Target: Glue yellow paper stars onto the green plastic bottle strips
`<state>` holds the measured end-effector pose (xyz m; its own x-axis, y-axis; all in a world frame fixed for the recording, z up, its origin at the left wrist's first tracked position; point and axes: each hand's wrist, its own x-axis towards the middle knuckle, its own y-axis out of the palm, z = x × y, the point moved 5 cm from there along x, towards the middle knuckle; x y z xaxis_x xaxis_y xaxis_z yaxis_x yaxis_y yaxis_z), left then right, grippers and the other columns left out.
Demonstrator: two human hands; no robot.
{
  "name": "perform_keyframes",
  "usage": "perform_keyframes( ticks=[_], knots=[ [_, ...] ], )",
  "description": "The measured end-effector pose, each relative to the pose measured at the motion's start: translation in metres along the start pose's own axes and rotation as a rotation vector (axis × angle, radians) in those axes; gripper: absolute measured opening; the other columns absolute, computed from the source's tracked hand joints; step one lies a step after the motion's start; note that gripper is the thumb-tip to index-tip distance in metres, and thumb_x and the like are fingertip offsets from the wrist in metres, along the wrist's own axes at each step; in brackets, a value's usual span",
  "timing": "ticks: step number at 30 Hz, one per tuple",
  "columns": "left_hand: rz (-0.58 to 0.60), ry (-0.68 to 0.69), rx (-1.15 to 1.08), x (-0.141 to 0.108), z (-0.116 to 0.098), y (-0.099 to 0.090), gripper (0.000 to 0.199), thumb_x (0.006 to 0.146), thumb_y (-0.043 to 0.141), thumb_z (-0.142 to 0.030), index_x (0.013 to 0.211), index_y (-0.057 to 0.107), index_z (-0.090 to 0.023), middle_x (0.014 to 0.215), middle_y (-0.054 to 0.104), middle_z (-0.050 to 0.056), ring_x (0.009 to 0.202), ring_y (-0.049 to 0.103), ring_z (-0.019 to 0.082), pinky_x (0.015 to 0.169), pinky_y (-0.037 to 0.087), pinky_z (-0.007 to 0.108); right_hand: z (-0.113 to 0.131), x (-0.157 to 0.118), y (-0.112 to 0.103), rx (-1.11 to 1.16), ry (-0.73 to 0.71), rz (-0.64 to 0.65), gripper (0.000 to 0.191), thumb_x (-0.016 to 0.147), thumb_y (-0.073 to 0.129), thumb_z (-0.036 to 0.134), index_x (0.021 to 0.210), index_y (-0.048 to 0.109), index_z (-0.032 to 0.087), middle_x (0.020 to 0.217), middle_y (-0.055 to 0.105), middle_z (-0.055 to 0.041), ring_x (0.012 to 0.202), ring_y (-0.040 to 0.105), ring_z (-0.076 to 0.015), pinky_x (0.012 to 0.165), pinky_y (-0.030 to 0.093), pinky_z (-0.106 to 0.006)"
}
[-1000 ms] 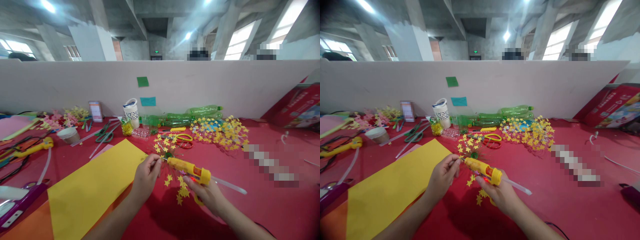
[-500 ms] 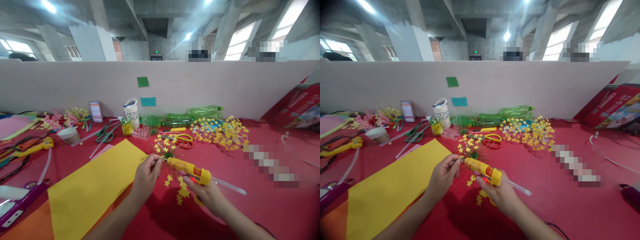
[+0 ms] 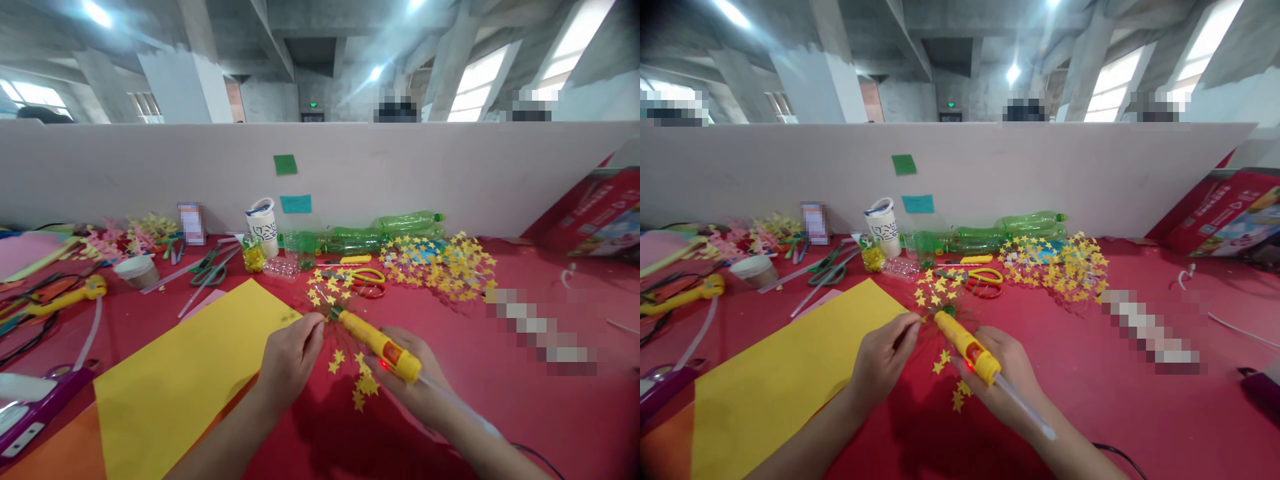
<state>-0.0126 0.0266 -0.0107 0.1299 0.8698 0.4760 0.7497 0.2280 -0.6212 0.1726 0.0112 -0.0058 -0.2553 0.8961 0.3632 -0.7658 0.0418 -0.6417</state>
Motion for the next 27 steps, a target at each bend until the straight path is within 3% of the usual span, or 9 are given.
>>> perform_keyframes(
  ticks=[4, 6, 9, 11, 15, 19, 22, 25, 27],
  knots=[
    [0.033, -0.131, -0.151, 0.000, 0.003, 0.002, 0.013, 0.086, 0.043, -0.027, 0.085, 0.053, -0.020, 0.057, 0.049, -0.004, 0.052, 0.046, 0.010, 0.055, 0.036, 0.020, -0.023, 0.008, -0.038, -0.058, -0.038, -0.275, 0.009, 0.079, 0.051, 0.027, 0.074, 0.048, 0.020, 0.071, 0.054, -0.0014, 0.061, 0.052, -0.0145, 0.055, 0.038, -0.023],
    [0.061, -0.181, -0.255, 0.000, 0.002, 0.004, 0.014, 0.085, 0.043, -0.029, 0.081, 0.052, -0.020, 0.054, 0.047, -0.005, 0.049, 0.044, 0.009, 0.051, 0.035, 0.019, -0.043, 0.015, -0.053, -0.250, -0.025, -0.265, 0.008, 0.077, 0.053, 0.024, 0.074, 0.046, 0.021, 0.069, 0.052, -0.0003, 0.062, 0.050, -0.0150, 0.055, 0.035, -0.024],
    [0.141, -0.259, -0.416, 0.000, -0.001, 0.010, 0.016, 0.086, 0.043, -0.032, 0.079, 0.051, -0.020, 0.054, 0.048, -0.006, 0.043, 0.040, 0.006, 0.046, 0.034, 0.018, -0.082, 0.024, -0.062, -0.486, 0.136, -0.074, 0.008, 0.071, 0.053, 0.017, 0.075, 0.046, 0.020, 0.074, 0.053, -0.0031, 0.066, 0.050, -0.0169, 0.056, 0.033, -0.025],
    [0.211, -0.323, -0.523, -0.001, -0.002, 0.015, 0.018, 0.086, 0.043, -0.034, 0.079, 0.049, -0.019, 0.052, 0.048, -0.007, 0.037, 0.036, 0.005, 0.040, 0.030, 0.017, -0.104, 0.024, -0.057, -0.541, 0.208, 0.121, 0.013, 0.067, 0.052, 0.012, 0.079, 0.051, 0.017, 0.082, 0.056, -0.0067, 0.070, 0.053, -0.0179, 0.059, 0.035, -0.026],
    [0.316, -0.423, -0.691, -0.003, -0.004, 0.023, 0.019, 0.086, 0.044, -0.035, 0.079, 0.048, -0.018, 0.049, 0.050, -0.008, 0.030, 0.032, 0.003, 0.033, 0.022, 0.016, -0.120, 0.019, -0.042, -0.544, 0.234, 0.304, 0.035, 0.057, 0.053, 0.005, 0.090, 0.058, 0.014, 0.088, 0.059, -0.0093, 0.077, 0.056, -0.0202, 0.066, 0.039, -0.027],
    [0.414, -0.511, -0.872, -0.007, -0.006, 0.030, 0.018, 0.085, 0.045, -0.030, 0.073, 0.047, -0.018, 0.047, 0.052, -0.007, 0.030, 0.030, 0.002, 0.032, 0.019, 0.015, -0.083, 0.023, -0.038, -0.479, 0.058, 0.189, 0.035, 0.061, 0.054, 0.004, 0.093, 0.058, 0.018, 0.102, 0.058, -0.0109, 0.097, 0.052, -0.0250, 0.082, 0.038, -0.033],
    [0.492, -0.581, -0.992, -0.011, -0.010, 0.036, 0.017, 0.083, 0.047, -0.027, 0.069, 0.046, -0.017, 0.045, 0.051, -0.006, 0.029, 0.027, 0.002, 0.031, 0.015, 0.016, -0.033, 0.023, -0.030, -0.155, -0.114, 0.059, 0.012, 0.079, 0.049, 0.013, 0.086, 0.056, 0.021, 0.085, 0.061, -0.0043, 0.079, 0.056, -0.0174, 0.074, 0.043, -0.029],
    [0.564, -0.631, -1.066, -0.016, -0.014, 0.041, 0.015, 0.082, 0.047, -0.026, 0.070, 0.047, -0.017, 0.044, 0.050, -0.006, 0.029, 0.025, 0.003, 0.030, 0.011, 0.017, 0.001, 0.016, -0.010, 0.060, -0.188, 0.074, 0.009, 0.083, 0.050, 0.017, 0.089, 0.055, 0.022, 0.081, 0.062, -0.0015, 0.074, 0.057, -0.0138, 0.068, 0.045, -0.024],
    [0.600, -0.640, -1.093, -0.018, -0.016, 0.044, 0.014, 0.081, 0.047, -0.025, 0.070, 0.049, -0.017, 0.044, 0.049, -0.005, 0.030, 0.025, 0.003, 0.031, 0.011, 0.018, 0.011, 0.011, 0.000, 0.113, -0.216, 0.079, 0.009, 0.084, 0.051, 0.017, 0.090, 0.056, 0.022, 0.081, 0.063, -0.0009, 0.074, 0.058, -0.0128, 0.068, 0.045, -0.023]
  ],
)
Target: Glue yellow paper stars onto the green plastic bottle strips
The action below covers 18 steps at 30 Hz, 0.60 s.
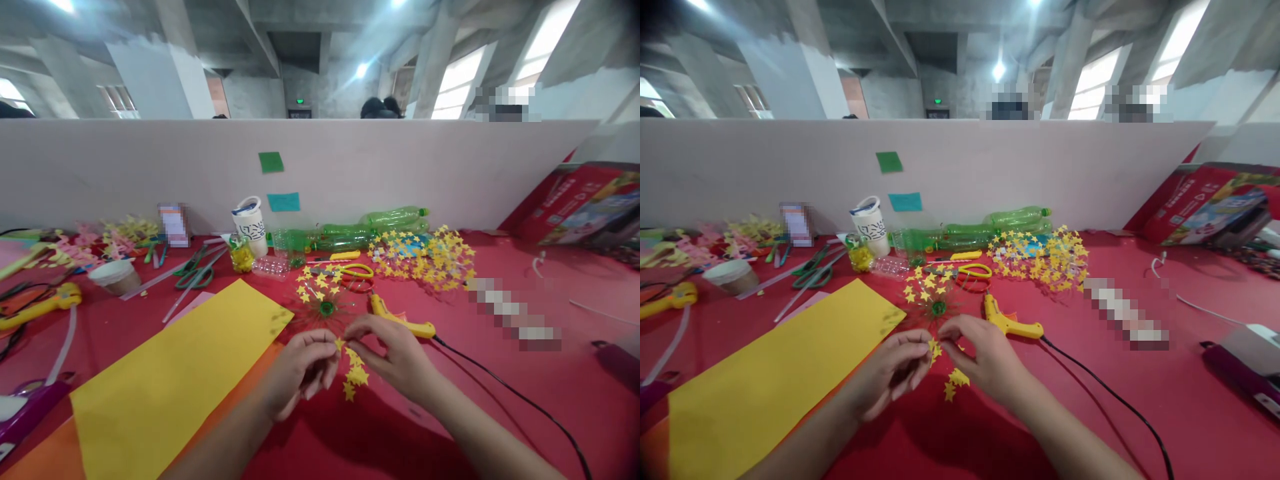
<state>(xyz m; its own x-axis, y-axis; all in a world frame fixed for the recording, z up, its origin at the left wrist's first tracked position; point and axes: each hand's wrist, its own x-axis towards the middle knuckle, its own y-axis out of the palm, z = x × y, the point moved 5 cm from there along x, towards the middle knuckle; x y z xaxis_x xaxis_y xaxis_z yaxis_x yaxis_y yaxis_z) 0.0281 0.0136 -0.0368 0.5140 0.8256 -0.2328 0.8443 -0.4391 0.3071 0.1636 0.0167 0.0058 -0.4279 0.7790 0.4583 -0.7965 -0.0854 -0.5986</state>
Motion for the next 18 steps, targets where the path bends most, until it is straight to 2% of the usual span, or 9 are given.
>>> perform_keyframes(
  ticks=[10, 13, 15, 18],
  knots=[
    [0.037, -0.027, -0.071, 0.003, 0.007, 0.002, 0.017, 0.080, 0.045, -0.023, 0.065, 0.048, -0.016, 0.041, 0.044, -0.005, 0.031, 0.023, 0.003, 0.031, 0.010, 0.019, 0.000, -0.006, 0.007, 0.020, -0.063, 0.054, 0.010, 0.086, 0.049, 0.018, 0.087, 0.058, 0.021, 0.082, 0.064, -0.0018, 0.076, 0.059, -0.0129, 0.070, 0.045, -0.023],
    [0.039, -0.040, -0.068, 0.002, 0.007, 0.003, 0.017, 0.081, 0.045, -0.025, 0.067, 0.048, -0.016, 0.042, 0.044, -0.006, 0.031, 0.023, 0.003, 0.032, 0.010, 0.019, 0.000, -0.006, 0.006, 0.010, -0.038, 0.043, 0.010, 0.086, 0.048, 0.018, 0.083, 0.057, 0.021, 0.079, 0.063, -0.0019, 0.073, 0.058, -0.0134, 0.067, 0.044, -0.024],
    [0.024, -0.030, -0.035, 0.003, 0.005, 0.001, 0.013, 0.081, 0.046, -0.026, 0.073, 0.049, -0.017, 0.044, 0.047, -0.006, 0.030, 0.023, 0.003, 0.032, 0.009, 0.019, -0.004, -0.004, -0.001, 0.016, 0.031, -0.002, 0.009, 0.085, 0.048, 0.020, 0.080, 0.056, 0.021, 0.075, 0.061, -0.0015, 0.069, 0.056, -0.0136, 0.064, 0.043, -0.024],
    [-0.043, 0.043, 0.104, 0.003, -0.002, -0.003, 0.010, 0.082, 0.046, -0.027, 0.081, 0.049, -0.018, 0.048, 0.051, -0.006, 0.029, 0.026, 0.003, 0.032, 0.012, 0.018, -0.019, 0.003, -0.021, 0.065, 0.182, -0.158, 0.009, 0.085, 0.049, 0.025, 0.079, 0.054, 0.021, 0.071, 0.057, -0.0009, 0.065, 0.053, -0.0137, 0.061, 0.041, -0.025]
  ],
)
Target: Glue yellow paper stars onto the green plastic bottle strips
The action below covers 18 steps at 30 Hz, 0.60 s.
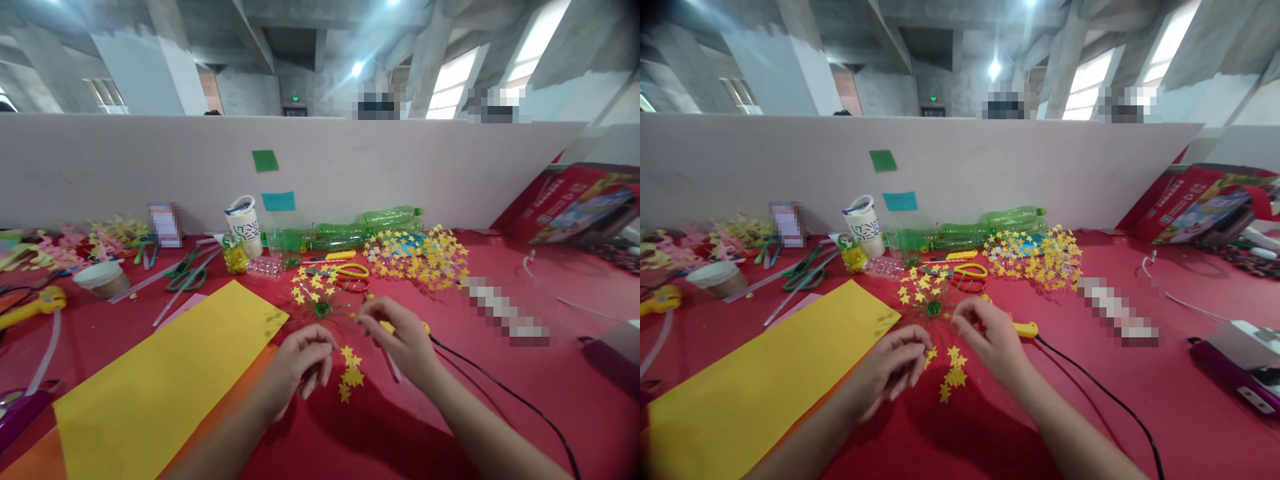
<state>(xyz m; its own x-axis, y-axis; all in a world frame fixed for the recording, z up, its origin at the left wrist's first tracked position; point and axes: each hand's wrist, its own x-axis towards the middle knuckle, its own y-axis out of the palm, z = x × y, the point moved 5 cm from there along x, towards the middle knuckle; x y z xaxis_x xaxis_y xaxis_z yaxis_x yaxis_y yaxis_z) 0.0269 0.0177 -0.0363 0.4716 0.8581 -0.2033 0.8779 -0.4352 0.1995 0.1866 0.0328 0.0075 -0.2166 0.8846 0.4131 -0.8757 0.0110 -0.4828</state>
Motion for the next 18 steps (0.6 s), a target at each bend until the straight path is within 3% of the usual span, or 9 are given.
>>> perform_keyframes(
  ticks=[4, 7, 9, 12, 18],
  knots=[
    [-0.122, 0.128, 0.220, -0.003, -0.017, -0.002, 0.015, 0.084, 0.045, -0.032, 0.086, 0.051, -0.018, 0.061, 0.056, -0.004, 0.037, 0.036, 0.004, 0.037, 0.026, 0.017, -0.018, 0.023, -0.018, 0.051, 0.075, -0.127, 0.011, 0.082, 0.052, 0.028, 0.075, 0.055, 0.020, 0.081, 0.053, -0.0016, 0.074, 0.051, -0.0149, 0.067, 0.040, -0.026],
    [-0.184, 0.239, 0.390, -0.008, -0.032, 0.004, 0.016, 0.083, 0.047, -0.030, 0.092, 0.056, -0.021, 0.089, 0.061, 0.003, 0.062, 0.053, 0.010, 0.052, 0.041, 0.020, -0.034, 0.035, -0.010, 0.193, 0.179, -0.049, 0.013, 0.080, 0.054, 0.030, 0.072, 0.055, 0.020, 0.090, 0.056, -0.0022, 0.085, 0.052, -0.0165, 0.077, 0.039, -0.028],
    [-0.198, 0.304, 0.481, -0.009, -0.039, 0.010, 0.018, 0.082, 0.048, -0.027, 0.096, 0.057, -0.023, 0.108, 0.057, 0.005, 0.083, 0.056, 0.015, 0.067, 0.046, 0.023, -0.039, 0.038, -0.001, 0.335, 0.244, 0.017, 0.014, 0.080, 0.054, 0.031, 0.074, 0.055, 0.019, 0.104, 0.057, -0.0038, 0.098, 0.051, -0.0185, 0.085, 0.037, -0.030],
    [-0.198, 0.326, 0.544, -0.007, -0.040, 0.015, 0.026, 0.082, 0.046, -0.023, 0.106, 0.055, -0.025, 0.121, 0.051, 0.005, 0.095, 0.055, 0.017, 0.080, 0.046, 0.028, -0.040, 0.038, 0.009, 0.462, 0.311, 0.047, 0.015, 0.079, 0.055, 0.033, 0.074, 0.055, 0.019, 0.116, 0.055, -0.0049, 0.101, 0.052, -0.0193, 0.086, 0.037, -0.031],
    [-0.276, 0.413, 0.744, 0.000, -0.039, 0.018, 0.039, 0.082, 0.042, -0.018, 0.119, 0.048, -0.025, 0.130, 0.045, 0.007, 0.115, 0.047, 0.021, 0.097, 0.039, 0.037, -0.035, 0.033, 0.013, 0.548, 0.391, 0.019, 0.019, 0.076, 0.060, 0.036, 0.072, 0.054, 0.019, 0.115, 0.057, -0.0056, 0.096, 0.056, -0.0190, 0.082, 0.041, -0.031]
  ],
)
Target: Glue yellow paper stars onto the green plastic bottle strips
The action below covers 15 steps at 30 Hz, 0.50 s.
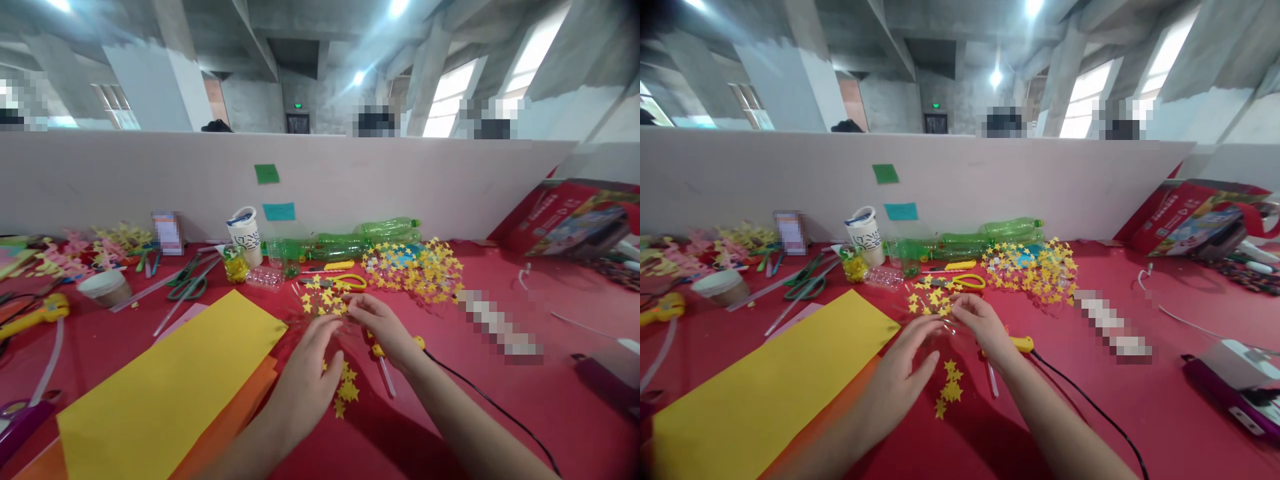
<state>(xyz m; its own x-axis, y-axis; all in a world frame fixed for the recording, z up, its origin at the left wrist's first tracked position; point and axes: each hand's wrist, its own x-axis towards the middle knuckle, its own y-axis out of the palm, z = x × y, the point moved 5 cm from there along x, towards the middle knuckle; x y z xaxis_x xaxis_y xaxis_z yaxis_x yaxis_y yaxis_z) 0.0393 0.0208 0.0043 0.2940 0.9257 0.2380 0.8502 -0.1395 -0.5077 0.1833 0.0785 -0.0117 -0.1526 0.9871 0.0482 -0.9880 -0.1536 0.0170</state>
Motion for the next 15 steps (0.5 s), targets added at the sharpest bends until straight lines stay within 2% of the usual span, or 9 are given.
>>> perform_keyframes(
  ticks=[3, 8, 15],
  knots=[
    [-0.042, 0.001, 0.106, 0.002, 0.004, -0.002, 0.038, 0.081, 0.043, -0.018, 0.119, 0.048, -0.024, 0.127, 0.049, 0.007, 0.118, 0.044, 0.021, 0.101, 0.033, 0.039, 0.001, -0.002, 0.003, -0.014, -0.025, -0.003, 0.015, 0.077, 0.058, 0.034, 0.073, 0.054, 0.020, 0.113, 0.057, -0.0043, 0.100, 0.054, -0.0186, 0.086, 0.040, -0.031],
    [-0.109, -0.012, 0.228, 0.006, 0.015, -0.010, 0.034, 0.084, 0.041, -0.022, 0.117, 0.048, -0.023, 0.127, 0.049, 0.008, 0.118, 0.044, 0.022, 0.100, 0.035, 0.039, 0.005, -0.001, 0.009, -0.070, -0.057, 0.008, 0.014, 0.078, 0.056, 0.032, 0.072, 0.052, 0.021, 0.109, 0.058, -0.0026, 0.096, 0.055, -0.0170, 0.086, 0.040, -0.030],
    [-0.152, -0.009, 0.300, 0.013, 0.022, -0.010, 0.029, 0.085, 0.041, -0.025, 0.112, 0.050, -0.020, 0.118, 0.055, 0.009, 0.111, 0.049, 0.023, 0.095, 0.038, 0.040, 0.016, -0.002, 0.009, -0.142, -0.121, 0.018, 0.010, 0.080, 0.053, 0.029, 0.073, 0.050, 0.021, 0.109, 0.058, -0.0039, 0.101, 0.054, -0.0178, 0.089, 0.039, -0.032]
  ],
)
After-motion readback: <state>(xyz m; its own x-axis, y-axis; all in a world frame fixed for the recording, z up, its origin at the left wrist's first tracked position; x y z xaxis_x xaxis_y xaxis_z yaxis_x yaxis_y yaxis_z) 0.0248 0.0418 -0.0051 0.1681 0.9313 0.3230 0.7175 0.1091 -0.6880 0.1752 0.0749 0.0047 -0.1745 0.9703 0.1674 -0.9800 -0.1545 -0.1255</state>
